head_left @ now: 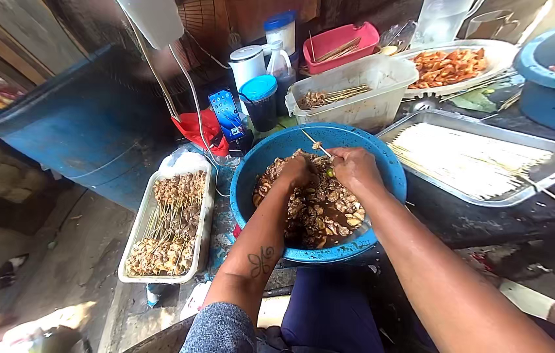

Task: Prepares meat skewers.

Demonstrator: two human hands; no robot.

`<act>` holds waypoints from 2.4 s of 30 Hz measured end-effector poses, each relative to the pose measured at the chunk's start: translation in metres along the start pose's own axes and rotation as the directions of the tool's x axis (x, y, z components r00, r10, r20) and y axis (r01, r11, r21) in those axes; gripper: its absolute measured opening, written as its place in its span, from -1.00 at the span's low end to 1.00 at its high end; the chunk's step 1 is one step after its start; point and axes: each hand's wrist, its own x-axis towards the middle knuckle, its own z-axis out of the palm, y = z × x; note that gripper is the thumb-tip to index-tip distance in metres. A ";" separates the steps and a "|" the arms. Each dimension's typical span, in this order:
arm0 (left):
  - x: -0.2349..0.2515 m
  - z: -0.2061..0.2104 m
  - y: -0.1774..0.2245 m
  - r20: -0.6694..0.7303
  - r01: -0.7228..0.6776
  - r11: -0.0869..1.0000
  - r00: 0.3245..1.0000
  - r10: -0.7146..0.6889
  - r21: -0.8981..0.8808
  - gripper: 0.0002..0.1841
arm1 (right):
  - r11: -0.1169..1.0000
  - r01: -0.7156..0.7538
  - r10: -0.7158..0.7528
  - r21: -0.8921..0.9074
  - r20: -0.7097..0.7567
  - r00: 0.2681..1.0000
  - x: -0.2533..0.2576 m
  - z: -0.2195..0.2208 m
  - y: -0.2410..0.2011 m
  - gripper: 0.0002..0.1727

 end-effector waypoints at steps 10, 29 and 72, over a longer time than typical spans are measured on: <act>-0.003 -0.010 -0.021 -0.137 0.006 0.421 0.941 -0.309 -0.907 -0.84 | 1.000 0.000 0.000 0.005 0.027 1.000 0.000 0.000 0.000 -0.61; 0.000 -0.018 -0.022 -0.284 -0.253 0.130 0.824 -0.490 -0.959 -0.77 | 0.999 0.039 -0.034 -0.037 0.136 0.990 -0.001 0.003 0.002 -0.61; -0.003 -0.020 0.007 -0.070 -0.171 -0.252 0.928 -0.366 -0.953 -0.74 | 0.997 0.023 -0.030 0.071 0.100 0.995 0.003 0.013 -0.006 -0.62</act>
